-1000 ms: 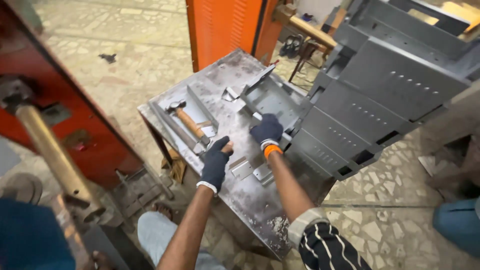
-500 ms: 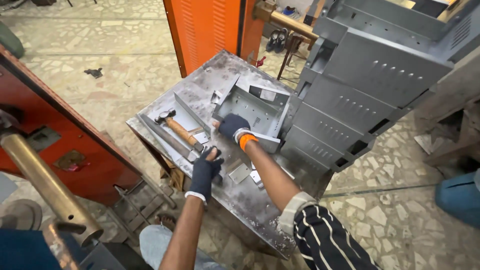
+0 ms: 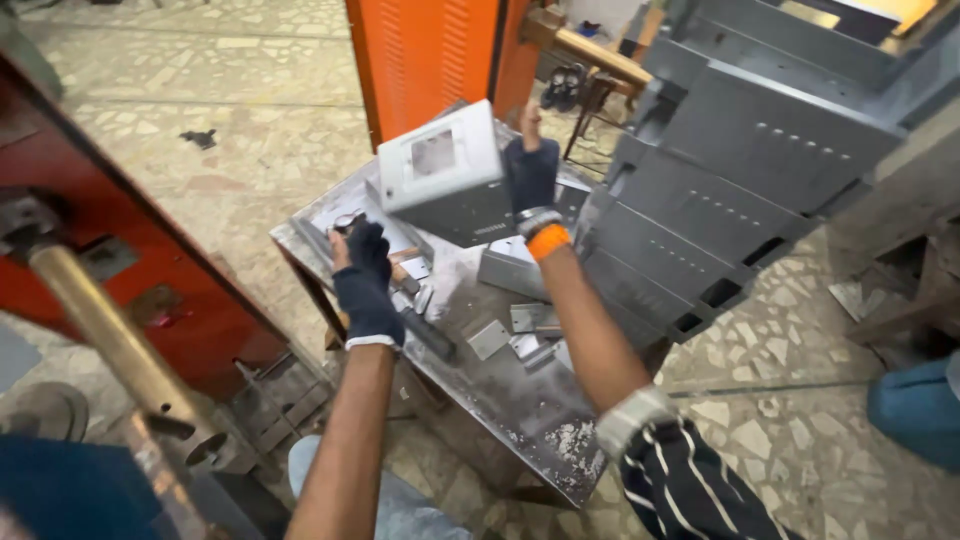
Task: The person assembles and spot-welds components of a metal enclosure.
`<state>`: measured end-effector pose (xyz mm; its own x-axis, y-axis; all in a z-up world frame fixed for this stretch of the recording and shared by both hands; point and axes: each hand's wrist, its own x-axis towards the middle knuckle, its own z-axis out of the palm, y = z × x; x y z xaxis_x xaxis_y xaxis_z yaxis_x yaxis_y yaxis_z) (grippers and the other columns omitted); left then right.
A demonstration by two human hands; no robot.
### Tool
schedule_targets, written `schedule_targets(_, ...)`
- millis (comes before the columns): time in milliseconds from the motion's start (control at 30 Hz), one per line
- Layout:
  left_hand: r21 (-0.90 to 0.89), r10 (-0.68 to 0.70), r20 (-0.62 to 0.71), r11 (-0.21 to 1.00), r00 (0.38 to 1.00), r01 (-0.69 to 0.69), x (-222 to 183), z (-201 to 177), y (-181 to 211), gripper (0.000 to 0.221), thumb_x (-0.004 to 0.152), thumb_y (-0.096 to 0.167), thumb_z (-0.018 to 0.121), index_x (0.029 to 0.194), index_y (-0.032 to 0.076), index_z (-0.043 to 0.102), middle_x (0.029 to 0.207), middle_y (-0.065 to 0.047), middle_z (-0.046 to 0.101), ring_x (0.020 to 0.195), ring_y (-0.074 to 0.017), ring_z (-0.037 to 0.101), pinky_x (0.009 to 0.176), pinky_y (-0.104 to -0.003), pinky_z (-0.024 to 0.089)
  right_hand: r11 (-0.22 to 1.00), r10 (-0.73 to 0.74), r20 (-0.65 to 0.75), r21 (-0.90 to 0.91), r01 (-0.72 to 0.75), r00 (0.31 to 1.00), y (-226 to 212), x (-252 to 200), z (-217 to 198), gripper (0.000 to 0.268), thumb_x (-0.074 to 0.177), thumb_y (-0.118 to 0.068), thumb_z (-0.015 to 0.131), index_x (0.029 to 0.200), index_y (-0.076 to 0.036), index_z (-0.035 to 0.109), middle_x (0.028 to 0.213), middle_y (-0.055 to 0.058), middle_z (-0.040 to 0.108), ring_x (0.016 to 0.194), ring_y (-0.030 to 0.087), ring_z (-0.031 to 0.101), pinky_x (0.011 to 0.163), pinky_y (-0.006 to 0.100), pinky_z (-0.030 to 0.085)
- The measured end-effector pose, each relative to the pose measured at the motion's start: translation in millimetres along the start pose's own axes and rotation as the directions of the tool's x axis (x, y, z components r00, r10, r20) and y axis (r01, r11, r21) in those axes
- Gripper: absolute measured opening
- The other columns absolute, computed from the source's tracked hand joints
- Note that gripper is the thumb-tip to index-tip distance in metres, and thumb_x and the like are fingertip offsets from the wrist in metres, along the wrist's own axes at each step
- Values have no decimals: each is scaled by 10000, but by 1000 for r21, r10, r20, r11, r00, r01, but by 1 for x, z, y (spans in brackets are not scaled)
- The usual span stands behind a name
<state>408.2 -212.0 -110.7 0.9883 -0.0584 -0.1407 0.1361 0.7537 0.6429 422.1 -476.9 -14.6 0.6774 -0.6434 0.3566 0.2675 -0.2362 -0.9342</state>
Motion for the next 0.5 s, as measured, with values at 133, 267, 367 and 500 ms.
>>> schedule_targets(133, -92, 222, 101, 973, 970, -213, -85, 49, 36, 664, 1032, 556, 471, 1378, 8, 614, 1325, -82, 678, 1208, -220, 622, 1087, -355, 458, 901, 40, 285, 404, -158, 958, -51, -73, -23, 588, 1111, -515, 500, 609, -232, 384, 554, -112, 302, 478, 46, 264, 462, 269, 194)
schedule_targets(267, -263, 279, 12, 927, 960, -266, -155, 50, 36, 541, 1040, 453, 520, 1340, 15, 625, 1253, -72, 688, 1131, -206, 654, 997, -375, 518, 731, 159, 411, 562, -387, 898, -68, -135, -47, 563, 1092, -515, 461, 621, -210, 437, 551, -58, 422, 493, 83, 380, 497, 287, 284)
schedule_targets(367, -58, 361, -128, 927, 924, -371, -208, 10, 20, 480, 1045, 400, 504, 1247, -5, 665, 1137, -79, 720, 1035, -212, 677, 914, -371, 544, 630, 124, 551, 598, -494, 825, -59, -178, -67, 652, 1111, -541, 445, 562, -193, 401, 528, -48, 431, 490, 99, 411, 516, 290, 344)
schedule_targets(500, 531, 548, -30, 717, 836, -451, -295, -19, 40, 517, 1067, 388, 441, 1209, -46, 682, 1006, -135, 727, 955, -228, 639, 859, -356, 510, 511, 690, 399, 323, -797, 604, -208, -246, -35, 498, 973, -406, 316, 789, -123, 682, 701, 30, 651, 628, 169, 583, 637, 317, 458)
